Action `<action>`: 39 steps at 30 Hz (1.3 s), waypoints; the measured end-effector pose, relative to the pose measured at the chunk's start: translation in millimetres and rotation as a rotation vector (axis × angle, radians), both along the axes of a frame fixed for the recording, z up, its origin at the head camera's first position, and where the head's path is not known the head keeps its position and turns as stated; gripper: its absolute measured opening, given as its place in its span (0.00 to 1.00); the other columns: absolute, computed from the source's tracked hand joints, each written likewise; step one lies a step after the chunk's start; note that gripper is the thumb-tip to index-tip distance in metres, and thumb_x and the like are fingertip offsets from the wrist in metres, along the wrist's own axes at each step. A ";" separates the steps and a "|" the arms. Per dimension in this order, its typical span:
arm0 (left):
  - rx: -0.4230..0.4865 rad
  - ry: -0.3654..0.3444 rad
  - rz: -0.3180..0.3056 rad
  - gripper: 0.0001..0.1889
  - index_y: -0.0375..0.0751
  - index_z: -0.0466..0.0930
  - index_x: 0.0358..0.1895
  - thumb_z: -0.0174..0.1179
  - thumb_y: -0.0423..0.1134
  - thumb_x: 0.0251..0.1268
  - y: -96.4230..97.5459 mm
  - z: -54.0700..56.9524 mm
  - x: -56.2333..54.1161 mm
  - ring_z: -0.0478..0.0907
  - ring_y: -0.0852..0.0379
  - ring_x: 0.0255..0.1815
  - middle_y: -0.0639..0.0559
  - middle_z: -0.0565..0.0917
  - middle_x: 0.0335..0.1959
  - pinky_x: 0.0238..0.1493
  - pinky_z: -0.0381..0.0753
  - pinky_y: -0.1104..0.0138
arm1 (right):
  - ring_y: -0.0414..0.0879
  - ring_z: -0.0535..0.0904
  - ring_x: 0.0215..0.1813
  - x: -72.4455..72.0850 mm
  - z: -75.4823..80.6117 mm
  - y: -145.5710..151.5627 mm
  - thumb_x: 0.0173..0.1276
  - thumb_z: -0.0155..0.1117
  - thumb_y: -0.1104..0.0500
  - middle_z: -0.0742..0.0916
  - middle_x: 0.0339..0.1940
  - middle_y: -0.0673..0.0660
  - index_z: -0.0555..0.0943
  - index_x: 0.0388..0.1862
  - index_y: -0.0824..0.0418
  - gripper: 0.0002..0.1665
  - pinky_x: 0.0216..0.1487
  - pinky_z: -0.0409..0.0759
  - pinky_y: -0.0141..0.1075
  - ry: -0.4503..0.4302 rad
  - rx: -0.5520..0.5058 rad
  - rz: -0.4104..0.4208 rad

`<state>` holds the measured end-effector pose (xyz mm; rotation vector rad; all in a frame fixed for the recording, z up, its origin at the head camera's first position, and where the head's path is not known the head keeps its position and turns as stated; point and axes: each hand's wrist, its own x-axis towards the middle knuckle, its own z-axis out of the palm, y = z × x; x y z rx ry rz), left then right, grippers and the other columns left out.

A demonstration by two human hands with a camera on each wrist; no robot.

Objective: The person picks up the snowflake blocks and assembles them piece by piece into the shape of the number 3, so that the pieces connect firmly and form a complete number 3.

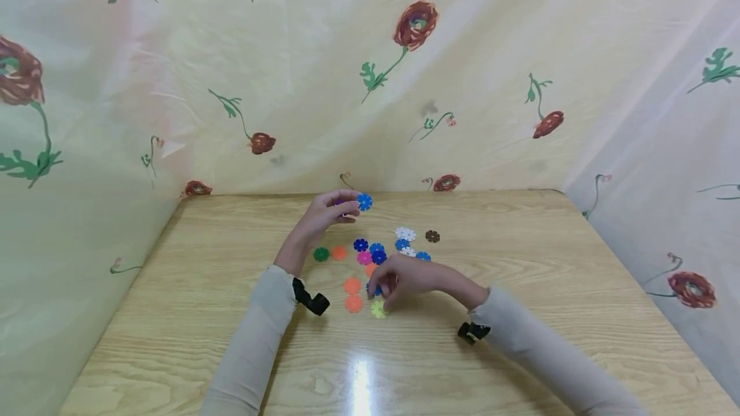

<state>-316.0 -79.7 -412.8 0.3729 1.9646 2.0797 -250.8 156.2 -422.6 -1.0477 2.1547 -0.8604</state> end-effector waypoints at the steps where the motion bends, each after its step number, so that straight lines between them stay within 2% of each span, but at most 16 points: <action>1: 0.002 -0.002 0.001 0.17 0.31 0.77 0.62 0.57 0.38 0.77 0.4 0.2 0.1 0.77 0.32 0.61 0.54 0.84 0.44 0.66 0.79 0.46 | 0.35 0.75 0.29 2.5 -1.2 -0.7 0.58 0.79 0.65 0.83 0.27 0.49 0.88 0.45 0.59 0.15 0.34 0.77 0.27 0.004 0.010 0.009; 4: 0.003 -0.001 0.004 0.17 0.32 0.77 0.62 0.57 0.38 0.77 1.2 -0.1 -0.5 0.75 0.30 0.63 0.54 0.84 0.44 0.65 0.81 0.49 | 0.34 0.72 0.28 8.4 -3.2 -3.3 0.57 0.80 0.65 0.82 0.27 0.50 0.87 0.45 0.58 0.16 0.33 0.75 0.26 0.037 0.033 0.046; 8: -0.005 0.008 0.007 0.17 0.32 0.78 0.61 0.57 0.38 0.78 1.8 0.4 -1.4 0.80 0.39 0.57 0.53 0.84 0.44 0.64 0.82 0.51 | 0.32 0.71 0.29 11.5 -5.5 -5.2 0.57 0.79 0.66 0.83 0.28 0.52 0.87 0.45 0.59 0.16 0.33 0.75 0.25 0.099 0.042 0.075; 10: -0.011 0.011 0.003 0.17 0.34 0.78 0.61 0.57 0.39 0.78 2.4 1.4 -2.5 0.82 0.45 0.53 0.53 0.84 0.44 0.64 0.81 0.49 | 0.32 0.71 0.29 11.6 -6.2 -5.3 0.57 0.79 0.66 0.83 0.28 0.53 0.87 0.44 0.58 0.15 0.33 0.74 0.24 0.106 0.045 0.066; 16: -0.027 0.041 -0.023 0.18 0.35 0.77 0.63 0.56 0.41 0.78 5.6 7.2 -8.1 0.82 0.46 0.53 0.51 0.84 0.46 0.67 0.78 0.44 | 0.34 0.72 0.30 9.7 -7.2 -4.7 0.55 0.81 0.66 0.83 0.30 0.52 0.84 0.37 0.57 0.15 0.34 0.74 0.25 0.096 0.054 0.005; 20: -0.017 0.062 -0.031 0.18 0.34 0.76 0.64 0.55 0.40 0.79 8.0 11.9 -11.6 0.83 0.53 0.49 0.48 0.83 0.48 0.66 0.79 0.48 | 0.37 0.72 0.32 6.6 -7.2 -2.6 0.56 0.79 0.67 0.81 0.31 0.51 0.80 0.34 0.57 0.15 0.35 0.74 0.27 0.124 0.045 -0.061; 25: 0.012 0.024 -0.026 0.18 0.32 0.73 0.66 0.52 0.39 0.81 10.7 14.7 -12.7 0.84 0.59 0.43 0.40 0.83 0.49 0.63 0.83 0.55 | 0.39 0.74 0.33 -4.3 -3.7 3.9 0.62 0.73 0.68 0.83 0.31 0.50 0.81 0.34 0.57 0.09 0.36 0.76 0.29 0.174 -0.022 -0.150; 28: 0.032 0.004 -0.018 0.19 0.32 0.71 0.67 0.51 0.38 0.81 10.4 13.6 -11.6 0.85 0.59 0.41 0.34 0.81 0.50 0.63 0.83 0.53 | 0.39 0.76 0.34 -15.4 1.5 8.2 0.65 0.71 0.67 0.85 0.33 0.51 0.84 0.39 0.61 0.05 0.36 0.79 0.30 0.214 -0.085 -0.222; 32: 0.030 0.015 -0.019 0.20 0.34 0.71 0.69 0.50 0.38 0.82 9.0 11.5 -11.3 0.84 0.58 0.43 0.32 0.80 0.52 0.66 0.80 0.49 | 0.40 0.79 0.34 -31.9 11.4 11.9 0.68 0.70 0.65 0.88 0.36 0.55 0.87 0.47 0.63 0.09 0.36 0.80 0.30 0.293 -0.153 -0.351; 35: 0.022 0.031 -0.027 0.20 0.36 0.72 0.70 0.49 0.39 0.82 8.8 11.3 -10.9 0.84 0.54 0.47 0.35 0.80 0.52 0.66 0.80 0.49 | 0.44 0.81 0.35 -42.8 19.4 12.7 0.71 0.68 0.63 0.90 0.38 0.57 0.87 0.48 0.63 0.10 0.36 0.81 0.32 0.324 -0.195 -0.451; 39: 0.031 0.043 -0.040 0.20 0.36 0.72 0.70 0.49 0.39 0.82 10.0 11.1 -11.3 0.83 0.50 0.50 0.38 0.80 0.50 0.63 0.83 0.54 | 0.52 0.84 0.37 -54.5 28.9 12.7 0.72 0.67 0.63 0.89 0.39 0.60 0.86 0.49 0.64 0.10 0.37 0.83 0.34 0.317 -0.279 -0.563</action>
